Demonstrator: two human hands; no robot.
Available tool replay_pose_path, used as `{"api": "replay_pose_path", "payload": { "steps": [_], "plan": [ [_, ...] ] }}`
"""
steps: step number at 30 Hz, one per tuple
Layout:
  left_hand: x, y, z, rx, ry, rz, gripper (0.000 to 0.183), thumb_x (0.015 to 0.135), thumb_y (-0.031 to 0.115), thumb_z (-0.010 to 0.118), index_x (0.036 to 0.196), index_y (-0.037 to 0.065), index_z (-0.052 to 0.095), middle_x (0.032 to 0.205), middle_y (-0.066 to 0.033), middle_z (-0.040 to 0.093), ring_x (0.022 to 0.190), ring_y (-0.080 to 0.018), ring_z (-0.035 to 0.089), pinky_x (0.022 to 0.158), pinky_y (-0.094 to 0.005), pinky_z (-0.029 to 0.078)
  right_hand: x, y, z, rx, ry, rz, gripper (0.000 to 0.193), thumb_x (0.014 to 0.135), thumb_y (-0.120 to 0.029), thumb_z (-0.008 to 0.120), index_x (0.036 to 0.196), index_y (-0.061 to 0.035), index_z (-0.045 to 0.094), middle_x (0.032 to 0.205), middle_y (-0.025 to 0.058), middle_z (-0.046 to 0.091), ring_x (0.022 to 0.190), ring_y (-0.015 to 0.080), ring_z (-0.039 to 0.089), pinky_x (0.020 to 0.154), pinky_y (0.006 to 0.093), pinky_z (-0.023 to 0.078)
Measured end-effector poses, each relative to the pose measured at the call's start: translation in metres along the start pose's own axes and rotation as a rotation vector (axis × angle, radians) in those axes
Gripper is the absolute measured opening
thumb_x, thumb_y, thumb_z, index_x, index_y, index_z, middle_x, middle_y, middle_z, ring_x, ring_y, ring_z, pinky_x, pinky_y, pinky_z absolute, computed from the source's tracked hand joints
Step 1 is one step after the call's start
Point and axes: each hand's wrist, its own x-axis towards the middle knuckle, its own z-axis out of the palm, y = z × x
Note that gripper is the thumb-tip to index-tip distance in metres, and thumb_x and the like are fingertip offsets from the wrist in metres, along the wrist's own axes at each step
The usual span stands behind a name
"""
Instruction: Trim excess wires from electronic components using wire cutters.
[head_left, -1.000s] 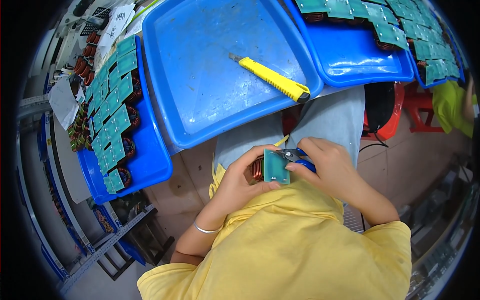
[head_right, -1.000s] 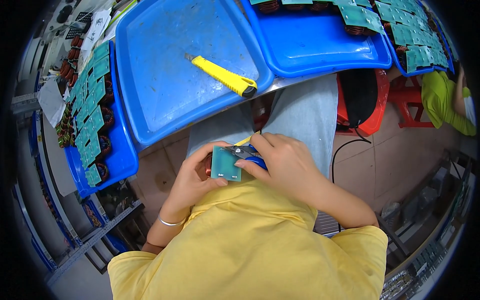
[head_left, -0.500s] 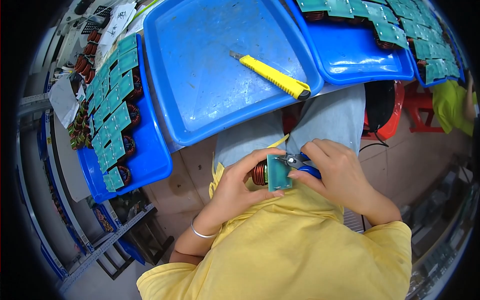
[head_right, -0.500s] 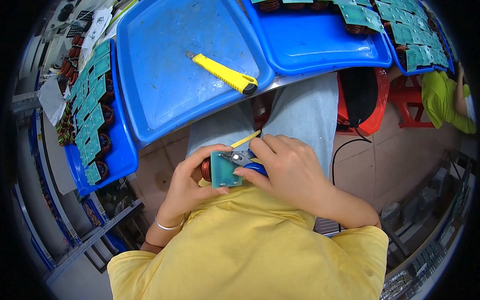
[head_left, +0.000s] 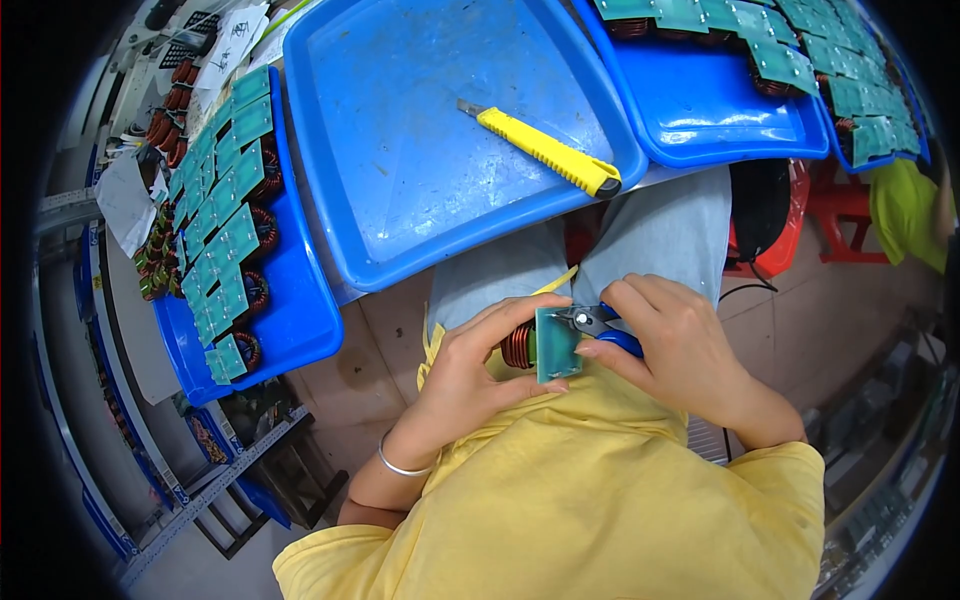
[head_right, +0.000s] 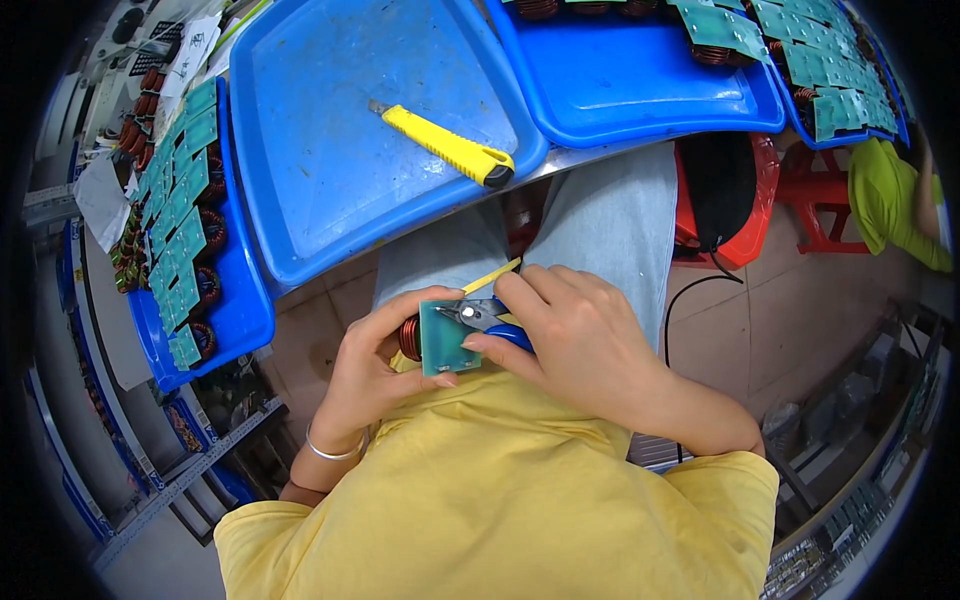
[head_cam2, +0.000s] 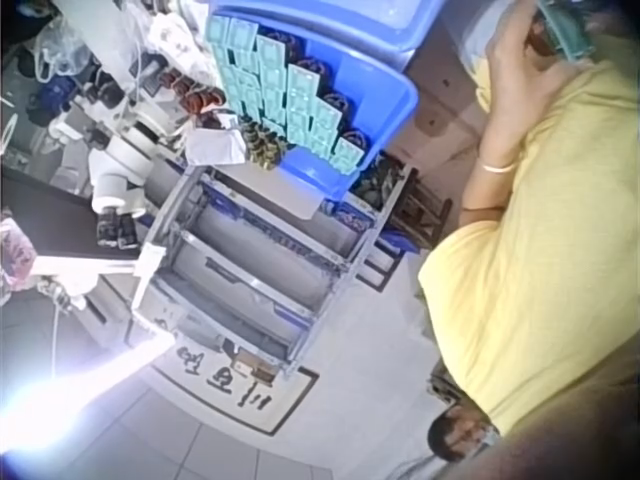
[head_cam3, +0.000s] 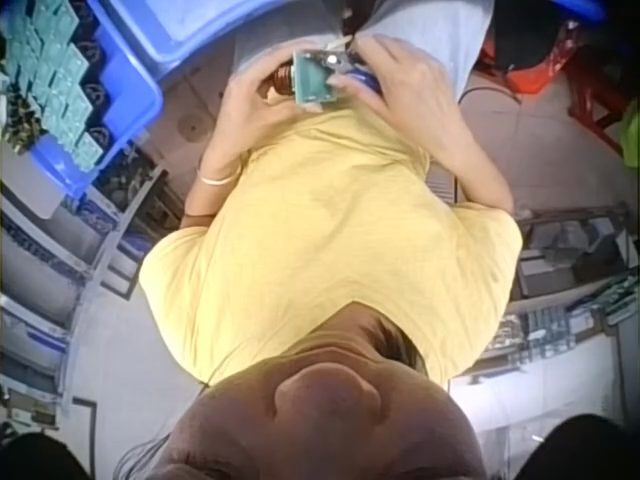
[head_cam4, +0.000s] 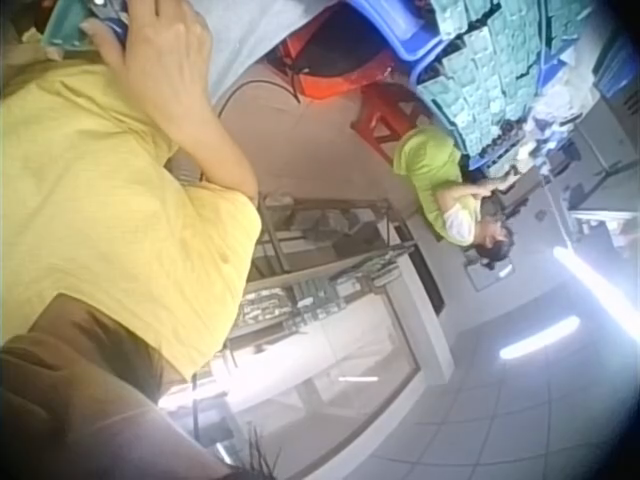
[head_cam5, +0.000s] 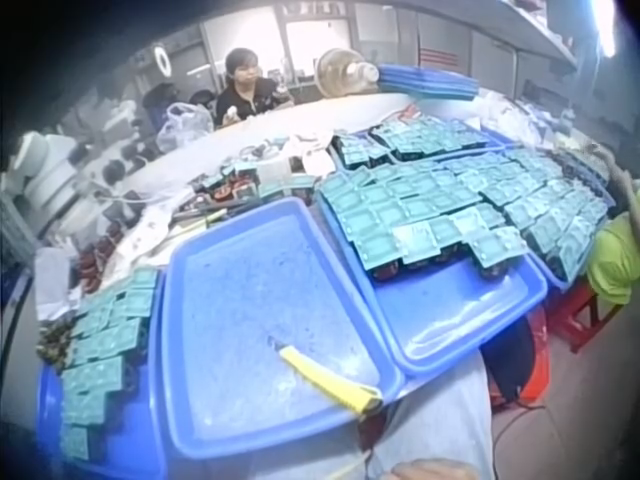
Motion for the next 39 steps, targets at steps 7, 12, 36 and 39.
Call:
{"api": "replay_pose_path", "payload": {
  "steps": [7,12,36,39],
  "plan": [
    [0.002,0.0,-0.002,0.061,-0.004,0.021,0.058,0.062,0.008,0.076,0.115,0.006,0.054,0.109,-0.0103,0.058,0.1,-0.0247,0.056,0.086,-0.031,0.043,0.002,0.002,0.002,0.01,-0.002,-0.006,0.033,0.074,-0.028,0.067,0.083,-0.0032,0.048,0.069,0.0114,0.05,0.062,0.0302,0.052,0.054,0.038,0.04],
    [0.005,-0.017,-0.001,-0.038,0.008,-0.008,0.06,0.063,0.003,0.077,0.116,-0.002,0.051,0.109,-0.0063,0.054,0.096,-0.011,0.051,0.085,-0.0254,0.044,0.006,0.009,0.01,0.06,-0.113,0.074,0.031,0.076,-0.028,0.066,0.081,-0.0034,0.048,0.069,0.0126,0.053,0.061,0.0329,0.053,0.052,0.0377,0.041],
    [-0.026,0.037,-0.066,-0.301,0.054,0.139,0.043,0.074,0.009,0.069,0.11,-0.006,0.053,0.111,-0.0154,0.055,0.096,-0.0203,0.055,0.081,-0.0304,0.044,0.062,0.065,-0.109,-0.204,0.467,0.027,0.038,0.061,0.009,0.064,0.094,-0.0012,0.049,0.106,0.0132,0.057,0.096,0.0323,0.053,0.079,0.0352,0.044],
    [-0.04,0.031,-0.099,0.236,0.524,0.348,0.022,0.068,0.002,0.068,0.088,0.0,0.059,0.105,-0.0127,0.057,0.096,-0.0218,0.055,0.082,-0.0305,0.043,0.069,0.097,-0.114,-0.42,0.427,0.002,0.039,0.063,0.01,0.063,0.097,-0.0001,0.047,0.109,0.0118,0.053,0.096,0.0326,0.052,0.08,0.0352,0.043]
  ]
}}
